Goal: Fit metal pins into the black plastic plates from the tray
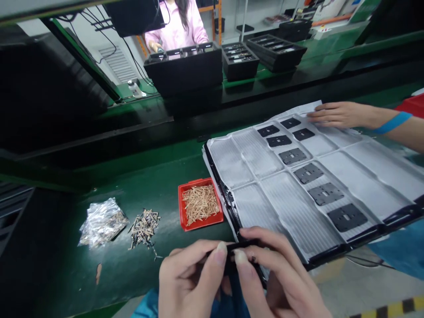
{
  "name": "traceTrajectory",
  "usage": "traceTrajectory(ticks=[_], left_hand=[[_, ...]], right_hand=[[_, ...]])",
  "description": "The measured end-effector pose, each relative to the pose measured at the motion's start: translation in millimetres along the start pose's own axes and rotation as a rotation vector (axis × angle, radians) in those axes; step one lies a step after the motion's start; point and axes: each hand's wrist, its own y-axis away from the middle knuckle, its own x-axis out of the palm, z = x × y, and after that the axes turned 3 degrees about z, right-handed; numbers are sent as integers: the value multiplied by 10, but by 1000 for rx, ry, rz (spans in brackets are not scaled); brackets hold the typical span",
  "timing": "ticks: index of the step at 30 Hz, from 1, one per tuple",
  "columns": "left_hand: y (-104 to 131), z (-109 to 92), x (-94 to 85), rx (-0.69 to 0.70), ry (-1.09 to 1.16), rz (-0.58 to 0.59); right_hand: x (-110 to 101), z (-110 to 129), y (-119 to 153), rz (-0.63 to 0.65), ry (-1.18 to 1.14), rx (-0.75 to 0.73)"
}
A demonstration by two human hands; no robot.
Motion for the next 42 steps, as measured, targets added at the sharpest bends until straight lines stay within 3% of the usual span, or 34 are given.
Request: traceTrajectory(ticks=[5, 10, 14, 23, 28, 32, 36, 40, 42], left_hand=[[-40, 31, -49, -52, 177, -27], [-5, 37, -56, -42, 282, -48], [45, 100, -16, -28, 324, -65], [160, 152, 46, 27, 325, -26], [146, 79, 40, 162, 6, -169], [81, 75, 0, 199, -92, -79], [129, 58, -12, 95, 20, -6], [210, 65, -69, 138, 10, 34], [228, 94, -132, 209, -39, 70]], right_hand=[[-46, -149, -4, -179, -36, -63], [-14, -102, 13, -38, -256, 70], [45, -11, 36, -26, -371, 70], [52, 1, 70, -27, -374, 19], [22, -4, 114, 22, -265, -93], [-52, -44, 98, 66, -233, -187], [-212, -168, 6, 215, -91, -354], [-304, -259, -46, 80, 213, -569], [-297, -258, -55, 81, 318, -674]])
